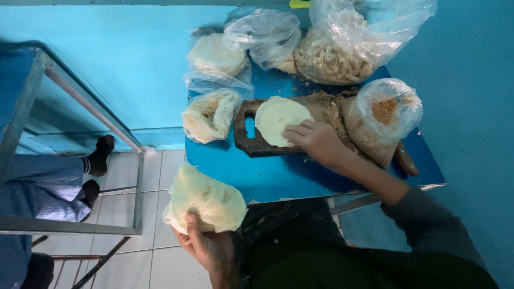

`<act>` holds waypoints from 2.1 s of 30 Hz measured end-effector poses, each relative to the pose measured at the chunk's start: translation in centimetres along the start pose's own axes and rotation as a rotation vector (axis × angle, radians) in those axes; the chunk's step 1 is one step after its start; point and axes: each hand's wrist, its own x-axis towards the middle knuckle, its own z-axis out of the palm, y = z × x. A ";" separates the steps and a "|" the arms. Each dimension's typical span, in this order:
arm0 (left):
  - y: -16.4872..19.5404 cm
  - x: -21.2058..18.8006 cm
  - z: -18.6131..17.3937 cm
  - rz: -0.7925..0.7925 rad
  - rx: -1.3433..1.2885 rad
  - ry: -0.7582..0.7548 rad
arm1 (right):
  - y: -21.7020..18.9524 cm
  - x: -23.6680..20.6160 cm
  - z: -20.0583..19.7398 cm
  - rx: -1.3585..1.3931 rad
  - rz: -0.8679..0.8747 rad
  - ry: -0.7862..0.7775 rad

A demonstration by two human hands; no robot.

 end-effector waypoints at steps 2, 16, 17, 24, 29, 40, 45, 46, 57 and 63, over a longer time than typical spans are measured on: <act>-0.1 0.1 -0.1 -0.001 -0.016 -0.009 | 0.2 -0.7 0.8 0.033 -0.029 0.093; -1.2 -0.7 0.1 -0.050 0.022 -0.021 | 1.8 -4.2 0.5 -0.031 -0.021 0.174; -1.3 -0.7 0.1 -0.055 0.019 -0.019 | 1.6 -4.1 0.3 -0.027 -0.013 0.171; -1.8 -1.2 0.5 -0.166 0.014 -0.021 | -0.5 -3.4 -2.3 -0.016 0.054 0.195; -1.7 -1.8 1.1 -0.251 0.039 -0.025 | -1.6 -1.7 -1.7 0.156 0.064 0.139; -1.5 -2.1 0.8 -0.263 0.093 -0.034 | -1.5 1.4 1.8 0.333 0.295 0.129; -1.7 -2.1 0.6 -0.301 0.047 -0.055 | 0.5 1.5 3.0 0.661 0.465 -0.031; -1.8 -2.1 0.6 -0.290 0.049 -0.058 | 0.9 1.3 3.3 0.721 0.472 -0.038; -1.7 -2.3 0.8 -0.259 0.066 -0.082 | -1.2 2.2 1.5 0.487 0.472 -0.022; -2.1 -2.8 1.2 -0.323 0.104 -0.069 | -3.8 1.7 0.1 0.451 0.370 0.058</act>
